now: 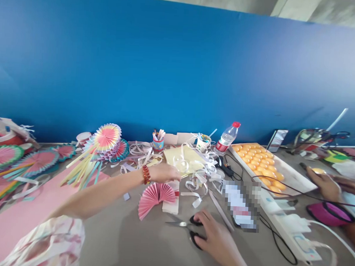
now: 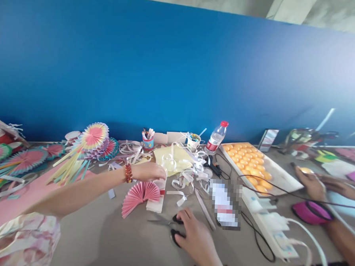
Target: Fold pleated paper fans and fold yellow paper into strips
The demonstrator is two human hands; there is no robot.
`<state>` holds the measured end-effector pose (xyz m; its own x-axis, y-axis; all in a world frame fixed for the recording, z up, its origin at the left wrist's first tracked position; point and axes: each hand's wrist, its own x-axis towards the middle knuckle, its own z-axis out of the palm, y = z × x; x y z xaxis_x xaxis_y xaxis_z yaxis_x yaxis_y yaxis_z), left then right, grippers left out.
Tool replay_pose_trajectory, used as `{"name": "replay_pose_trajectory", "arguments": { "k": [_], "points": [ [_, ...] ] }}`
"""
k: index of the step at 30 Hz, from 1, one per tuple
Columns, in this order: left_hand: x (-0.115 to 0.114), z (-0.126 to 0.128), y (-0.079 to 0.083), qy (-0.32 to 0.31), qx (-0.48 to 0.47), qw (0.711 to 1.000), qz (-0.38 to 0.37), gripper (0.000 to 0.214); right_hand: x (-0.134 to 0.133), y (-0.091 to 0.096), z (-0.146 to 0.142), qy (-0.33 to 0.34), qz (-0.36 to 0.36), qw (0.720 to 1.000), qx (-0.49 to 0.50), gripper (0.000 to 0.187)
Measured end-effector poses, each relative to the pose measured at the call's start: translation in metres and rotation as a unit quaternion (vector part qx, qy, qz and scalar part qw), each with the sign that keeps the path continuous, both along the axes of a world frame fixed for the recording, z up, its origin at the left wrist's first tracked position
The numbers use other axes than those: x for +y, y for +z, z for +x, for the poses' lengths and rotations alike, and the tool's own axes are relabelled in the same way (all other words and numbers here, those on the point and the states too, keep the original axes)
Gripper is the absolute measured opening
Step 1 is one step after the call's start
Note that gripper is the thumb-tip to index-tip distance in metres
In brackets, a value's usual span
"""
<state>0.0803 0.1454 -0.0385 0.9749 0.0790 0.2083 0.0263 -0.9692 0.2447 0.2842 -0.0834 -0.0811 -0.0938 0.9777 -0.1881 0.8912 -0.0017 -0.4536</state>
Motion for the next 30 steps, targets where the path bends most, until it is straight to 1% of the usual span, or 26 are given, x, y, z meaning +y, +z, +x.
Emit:
{"name": "replay_pose_trajectory", "arguments": {
  "k": [2, 3, 5, 10, 13, 15, 16, 18, 21, 24, 25, 27, 30],
  "points": [
    [-0.002, 0.001, -0.015, -0.032, 0.023, 0.999, 0.015, 0.031, 0.000, -0.001, 0.000, -0.003, 0.005, 1.000, 0.005, 0.030],
    [-0.003, 0.002, -0.020, -0.041, 0.032, 0.998, 0.022, 0.032, 0.000, -0.002, 0.000, -0.004, 0.006, 1.000, 0.008, 0.030],
    [-0.005, 0.004, -0.023, -0.053, 0.046, 0.997, 0.036, 0.030, 0.001, -0.003, 0.000, -0.004, 0.005, 1.000, 0.014, 0.029],
    [-0.008, 0.011, -0.015, -0.042, 0.065, 0.996, 0.049, 0.014, 0.000, -0.003, 0.000, -0.001, 0.010, 1.000, 0.013, 0.029],
    [-0.002, 0.008, -0.007, -0.026, 0.065, 0.997, 0.033, 0.013, -0.001, -0.005, 0.001, -0.003, 0.011, 1.000, 0.001, 0.028],
    [0.005, 0.002, 0.002, -0.012, 0.064, 0.998, 0.015, 0.010, -0.002, -0.007, 0.001, -0.003, 0.017, 1.000, -0.002, 0.028],
    [0.010, -0.002, 0.008, -0.001, 0.063, 0.998, 0.004, 0.007, -0.002, -0.009, 0.002, -0.001, 0.021, 1.000, -0.001, 0.028],
    [0.020, -0.008, 0.020, 0.041, 0.048, 0.998, -0.016, 0.002, -0.002, -0.011, 0.002, 0.002, 0.031, 1.000, 0.003, 0.028],
    [0.033, -0.012, 0.038, 0.142, -0.012, 0.989, -0.039, 0.015, -0.001, -0.016, 0.003, 0.000, 0.045, 0.999, 0.002, 0.027],
    [0.044, -0.004, 0.048, 0.222, -0.079, 0.971, -0.048, 0.024, -0.001, -0.021, 0.003, -0.008, 0.062, 0.998, -0.003, 0.024],
    [0.047, 0.000, 0.049, 0.238, -0.095, 0.965, -0.048, 0.025, -0.002, -0.023, 0.002, -0.013, 0.068, 0.998, -0.004, 0.024],
    [0.051, 0.010, 0.045, 0.259, -0.110, 0.959, -0.046, 0.024, -0.002, -0.024, 0.002, -0.023, 0.077, 0.997, -0.004, 0.024],
    [0.054, 0.025, 0.029, 0.266, -0.091, 0.959, -0.038, 0.016, -0.002, -0.024, 0.001, -0.026, 0.082, 0.996, 0.002, 0.023]
  ]
}}
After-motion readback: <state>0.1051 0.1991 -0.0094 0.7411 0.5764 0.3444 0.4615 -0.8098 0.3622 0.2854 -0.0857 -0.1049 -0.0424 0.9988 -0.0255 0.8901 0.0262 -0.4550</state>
